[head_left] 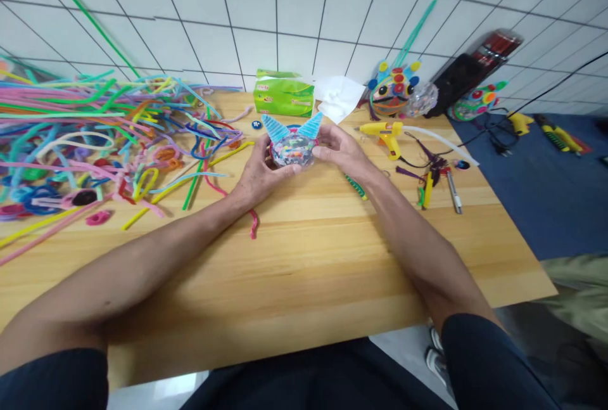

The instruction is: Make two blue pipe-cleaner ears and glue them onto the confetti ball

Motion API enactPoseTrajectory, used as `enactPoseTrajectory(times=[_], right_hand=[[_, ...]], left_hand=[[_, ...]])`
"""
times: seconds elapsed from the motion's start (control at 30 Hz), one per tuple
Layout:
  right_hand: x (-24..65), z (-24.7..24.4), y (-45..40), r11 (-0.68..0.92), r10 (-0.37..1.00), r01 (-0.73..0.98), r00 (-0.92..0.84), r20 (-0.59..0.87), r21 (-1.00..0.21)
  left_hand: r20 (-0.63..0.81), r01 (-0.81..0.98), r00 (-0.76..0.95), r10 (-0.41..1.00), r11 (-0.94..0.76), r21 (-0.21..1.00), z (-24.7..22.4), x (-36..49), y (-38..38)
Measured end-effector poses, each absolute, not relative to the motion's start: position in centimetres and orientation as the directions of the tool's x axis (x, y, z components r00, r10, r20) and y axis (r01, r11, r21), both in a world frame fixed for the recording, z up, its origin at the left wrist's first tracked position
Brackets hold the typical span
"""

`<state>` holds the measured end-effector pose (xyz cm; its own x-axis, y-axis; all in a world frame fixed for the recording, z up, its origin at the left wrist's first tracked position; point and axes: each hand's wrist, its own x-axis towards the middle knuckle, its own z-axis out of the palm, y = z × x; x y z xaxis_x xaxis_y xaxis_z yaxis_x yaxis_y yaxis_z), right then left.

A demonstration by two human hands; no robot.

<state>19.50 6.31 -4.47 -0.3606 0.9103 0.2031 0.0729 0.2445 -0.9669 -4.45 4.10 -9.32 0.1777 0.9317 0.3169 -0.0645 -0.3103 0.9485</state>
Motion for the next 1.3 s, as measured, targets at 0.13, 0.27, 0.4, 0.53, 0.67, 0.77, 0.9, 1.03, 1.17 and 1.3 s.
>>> enactPoseTrajectory(times=[0.13, 0.27, 0.4, 0.53, 0.67, 0.77, 0.9, 1.03, 1.17, 1.3], right_hand=[[19.0, -4.4, 6.1, 0.230, 0.930, 0.059, -0.306, 0.202, -0.971], [18.7, -4.4, 6.1, 0.259, 0.950, 0.053, -0.193, 0.244, -0.965], [18.6, -4.4, 6.3, 0.329, 0.943, 0.076, -0.078, 0.324, -0.941], [18.4, -4.2, 6.3, 0.331, 0.944, 0.155, -0.047, 0.328, -0.931], [18.1, -4.1, 6.2, 0.335, 0.942, 0.187, -0.057, 0.331, -0.923], [17.9, -4.2, 6.2, 0.343, 0.939, 0.198, -0.057, 0.338, -0.918], [17.6, -4.5, 6.1, 0.335, 0.942, 0.199, -0.062, 0.329, -0.921], [17.5, -4.5, 6.0, 0.308, 0.951, 0.159, -0.091, 0.297, -0.938], [17.5, -4.4, 6.0, 0.298, 0.953, 0.151, -0.095, 0.287, -0.942], [17.4, -4.4, 6.0, 0.276, 0.960, 0.142, -0.091, 0.265, -0.951]], left_hand=[[0.306, -0.083, 0.159, 0.939, -0.297, 0.951, -9.2, -4.4, 4.1], [0.301, -0.103, 0.147, 0.942, -0.288, 0.952, -8.9, -4.2, 4.0], [0.293, -0.109, 0.172, 0.940, -0.278, 0.954, -8.6, -4.1, 3.8], [0.298, -0.113, 0.178, 0.938, -0.281, 0.953, -8.4, -4.1, 3.8], [0.325, -0.118, 0.177, 0.929, -0.308, 0.944, -8.5, -4.0, 3.8], [0.345, -0.117, 0.190, 0.919, -0.328, 0.937, -8.6, -4.1, 3.8], [0.345, -0.098, 0.169, 0.923, -0.333, 0.938, -9.0, -4.4, 3.8], [0.331, -0.092, 0.149, 0.932, -0.320, 0.943, -9.2, -4.4, 3.9], [0.336, -0.108, 0.157, 0.929, -0.322, 0.940, -9.3, -4.1, 3.8], [0.350, -0.095, 0.188, 0.918, -0.338, 0.936, -8.7, -4.5, 3.7]])
